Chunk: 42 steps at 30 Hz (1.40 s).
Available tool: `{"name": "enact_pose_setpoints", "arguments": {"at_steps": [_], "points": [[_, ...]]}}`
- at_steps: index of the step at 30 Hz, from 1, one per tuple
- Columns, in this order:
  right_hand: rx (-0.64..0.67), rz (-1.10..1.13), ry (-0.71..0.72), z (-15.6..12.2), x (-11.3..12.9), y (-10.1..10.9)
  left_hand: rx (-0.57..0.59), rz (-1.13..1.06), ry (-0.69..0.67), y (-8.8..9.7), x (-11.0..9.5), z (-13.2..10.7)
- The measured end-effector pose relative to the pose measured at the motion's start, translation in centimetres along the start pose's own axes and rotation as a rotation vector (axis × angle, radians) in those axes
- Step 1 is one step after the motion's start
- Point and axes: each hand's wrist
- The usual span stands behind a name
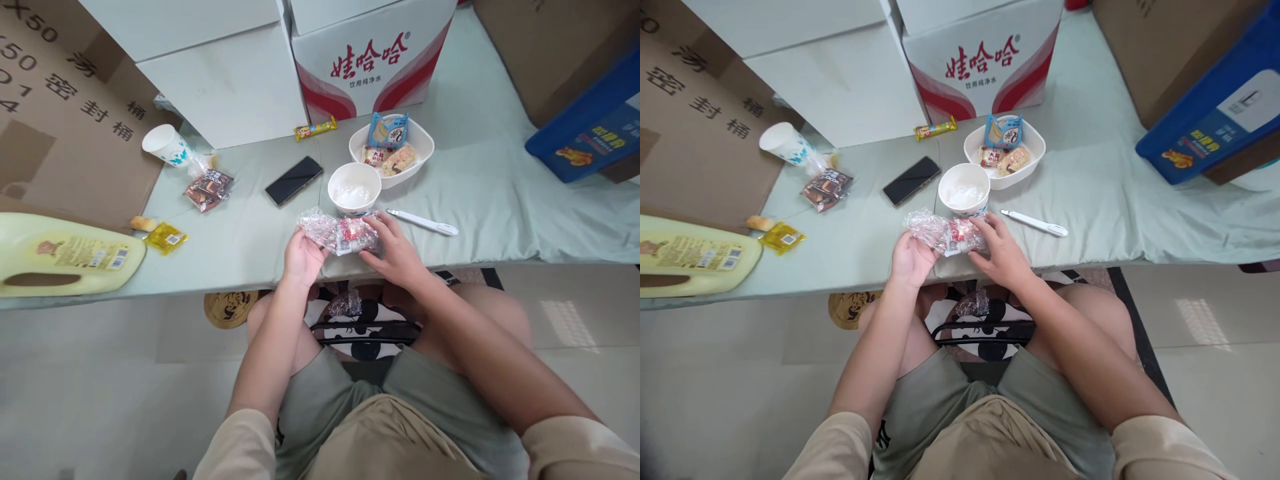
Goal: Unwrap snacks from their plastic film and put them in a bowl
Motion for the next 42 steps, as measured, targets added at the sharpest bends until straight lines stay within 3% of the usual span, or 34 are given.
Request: {"name": "enact_pose_setpoints", "arguments": {"at_steps": [2, 7, 11, 13, 16, 18, 22, 24, 26, 29, 31, 37, 42], "points": [[-0.026, 0.008, -0.009, 0.1, -0.2, 0.1, 0.031, 0.003, 0.024, 0.1, -0.3, 0.1], [-0.079, 0.069, 0.079, 0.3, 0.1, 0.2, 0.062, 0.186, -0.163, 0.2, 0.0, 0.2], [-0.239, 0.059, 0.057, 0.6, 0.3, 0.2, -0.009, 0.432, -0.201, 0.6, -0.1, 0.2], [-0.304, 0.066, 0.023, 0.7, 0.4, 0.3, 0.037, 0.57, -0.225, 1.0, -0.7, -0.1], [-0.31, 0.114, -0.1, 1.0, 0.5, 1.0, 0.196, 0.755, -0.2, 1.7, -1.6, -0.5], [-0.319, 0.17, -0.227, 1.3, 0.4, 1.6, 0.22, 0.815, -0.192, 2.2, -2.1, -0.7], [-0.396, 0.295, -0.46, 1.6, -0.9, 2.7, 0.093, 0.759, -0.278, 3.0, -2.5, -0.1], [-0.385, 0.259, -0.488, 1.6, -1.6, 2.9, 0.026, 0.725, -0.37, 3.1, -2.6, 0.2], [-0.381, 0.147, -0.361, 1.3, -1.8, 3.0, 0.01, 0.724, -0.479, 3.1, -2.7, 0.4], [-0.327, 0.027, 0.03, 0.8, -1.2, 2.9, 0.092, 0.84, -0.619, 3.0, -2.7, 0.3], [-0.246, -0.045, 0.206, 0.6, -0.6, 2.8, 0.149, 0.963, -0.682, 3.2, -2.6, 0.2], [-0.182, -0.242, 0.198, 0.8, -0.3, 2.0, 0.106, 1.073, -0.828, 4.3, -2.1, 0.0], [-0.447, -0.219, 0.361, 0.2, 0.7, 2.3, 0.033, 1.072, -1.157, 3.8, -2.9, -0.8]]}}
Point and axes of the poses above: each hand's wrist, its own z-axis towards the middle knuckle, its own y-axis out of the back of the hand, x = y × z, and after that the axes turned 3 degrees about -y, right-handed
